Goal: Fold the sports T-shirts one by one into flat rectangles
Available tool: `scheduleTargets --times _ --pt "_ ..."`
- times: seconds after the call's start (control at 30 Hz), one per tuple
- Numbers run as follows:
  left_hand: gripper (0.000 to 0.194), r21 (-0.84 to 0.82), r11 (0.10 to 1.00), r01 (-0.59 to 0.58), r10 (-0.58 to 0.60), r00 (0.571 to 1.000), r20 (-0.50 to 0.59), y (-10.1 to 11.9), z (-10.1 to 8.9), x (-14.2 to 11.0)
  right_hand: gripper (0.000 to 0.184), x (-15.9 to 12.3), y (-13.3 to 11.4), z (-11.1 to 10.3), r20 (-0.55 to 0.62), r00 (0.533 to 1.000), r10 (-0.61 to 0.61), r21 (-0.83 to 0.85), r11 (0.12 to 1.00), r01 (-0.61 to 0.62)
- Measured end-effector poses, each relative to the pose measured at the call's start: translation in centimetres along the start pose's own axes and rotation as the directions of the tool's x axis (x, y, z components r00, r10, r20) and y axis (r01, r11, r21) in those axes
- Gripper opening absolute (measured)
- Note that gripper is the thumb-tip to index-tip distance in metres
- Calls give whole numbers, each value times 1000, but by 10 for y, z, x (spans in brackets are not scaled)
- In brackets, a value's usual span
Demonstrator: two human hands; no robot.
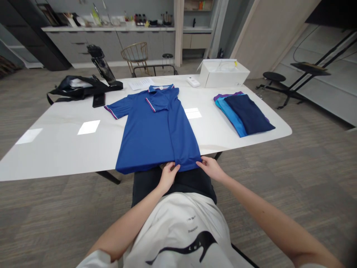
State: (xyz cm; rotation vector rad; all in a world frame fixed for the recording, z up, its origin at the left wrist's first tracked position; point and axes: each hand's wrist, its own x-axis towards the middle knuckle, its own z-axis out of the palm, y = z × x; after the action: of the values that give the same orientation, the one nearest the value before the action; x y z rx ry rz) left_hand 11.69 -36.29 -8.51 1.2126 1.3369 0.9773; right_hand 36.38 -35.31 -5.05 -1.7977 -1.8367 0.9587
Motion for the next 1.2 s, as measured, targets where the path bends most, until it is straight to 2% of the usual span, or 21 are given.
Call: scheduleTargets --times 0.1,0.17,0.23,0.33,0.43,0.57,0.67,0.77,0.83,0.9,1.0,1.1,1.2 --pt "39 -181 981 66 -54 996 68 9 -3 -20 38 -8 -4 -9 172 984 -41 317 948 -15" --pt "41 -265 955 135 -105 987 123 11 -5 -29 39 -15 -7 -13 245 969 -40 511 854 -94" --pt "45 -297 934 201 -167 976 137 9 -5 -33 43 -19 -9 -11 286 958 24 624 754 -205" --pt "52 -256 938 232 -227 973 49 3 -5 -32 56 -19 -10 -3 361 918 162 626 688 -367" --pt "48 -190 964 184 -188 982 -1 3 -8 -33 53 -16 -8 3 432 882 190 539 729 -422" --pt "44 -194 968 161 -154 987 49 8 -14 -34 49 -13 -10 5 400 901 166 548 745 -380" --pt "47 -229 958 175 -184 983 -18 14 -19 -34 50 -12 -15 6 336 924 181 638 678 -365" --pt "41 -263 957 124 -142 989 -47 22 -24 -40 52 -13 -16 6 378 911 166 668 632 -392" --pt "37 -262 959 107 -122 992 -42 22 -26 -43 49 -13 -14 6 419 897 144 649 643 -407" --pt "39 -215 965 150 -163 986 -46 13 -27 -41 54 -13 -9 7 430 885 176 603 674 -427" --pt "43 -58 968 244 -247 968 -47 -9 -32 -35 56 -12 -1 9 370 891 261 438 797 -415" --pt "37 161 969 188 -193 981 13 -11 -44 -36 46 -12 2 3 259 944 203 143 959 -245" --pt "26 346 938 37 -106 978 181 22 -63 -34 38 -3 -11 -15 182 981 70 -106 993 -51"
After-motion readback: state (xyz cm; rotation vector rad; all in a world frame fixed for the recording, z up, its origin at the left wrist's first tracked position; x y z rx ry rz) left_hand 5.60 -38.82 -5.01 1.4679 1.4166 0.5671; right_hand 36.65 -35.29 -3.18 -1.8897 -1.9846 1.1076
